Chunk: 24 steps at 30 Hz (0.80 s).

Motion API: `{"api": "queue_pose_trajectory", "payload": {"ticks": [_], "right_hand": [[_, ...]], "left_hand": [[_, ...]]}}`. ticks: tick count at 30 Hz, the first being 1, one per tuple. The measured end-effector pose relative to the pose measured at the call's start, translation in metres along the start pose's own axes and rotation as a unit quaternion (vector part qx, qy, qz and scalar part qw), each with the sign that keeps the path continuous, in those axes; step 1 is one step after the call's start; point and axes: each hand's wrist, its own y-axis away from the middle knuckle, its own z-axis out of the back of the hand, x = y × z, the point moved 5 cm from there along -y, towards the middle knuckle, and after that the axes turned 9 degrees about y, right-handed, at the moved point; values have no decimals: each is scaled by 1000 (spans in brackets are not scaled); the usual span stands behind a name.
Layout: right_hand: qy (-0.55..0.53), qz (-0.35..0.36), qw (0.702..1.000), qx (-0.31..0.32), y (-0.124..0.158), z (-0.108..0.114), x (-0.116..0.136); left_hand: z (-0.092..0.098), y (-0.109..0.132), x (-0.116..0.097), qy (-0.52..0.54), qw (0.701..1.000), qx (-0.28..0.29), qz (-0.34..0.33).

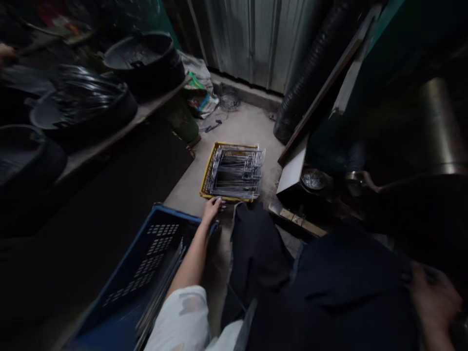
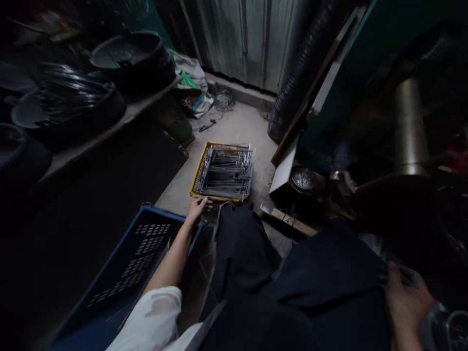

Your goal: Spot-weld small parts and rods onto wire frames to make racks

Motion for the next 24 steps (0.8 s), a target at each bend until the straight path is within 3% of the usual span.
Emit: {"api": "queue_pose_trajectory", "payload": {"ticks": [5, 8, 11, 14, 17, 21, 24], "right_hand": [[-35, 9, 997, -64, 5, 2, 19], [-54, 16, 996, -70, 1, -6, 14], [-57, 37, 996, -64, 0, -10, 7], [-83, 74, 992, -56, 1, -12, 5], [-82, 107, 990, -46, 3, -15, 2], [-90, 112, 989, -28, 7, -15, -9], [-135, 117, 984, -4, 10, -12, -13]], "left_hand": [[9, 143, 16, -178, 965, 190, -6], [2, 230, 14, -246, 914, 323, -18], [-7, 290, 9, -329, 857, 385, -96], [-19, 318, 11, -435, 789, 383, -203], [-32, 323, 21, -501, 739, 361, -267], [-43, 326, 31, -518, 682, 375, -354], [-44, 318, 14, -484, 644, 393, -443]]}}
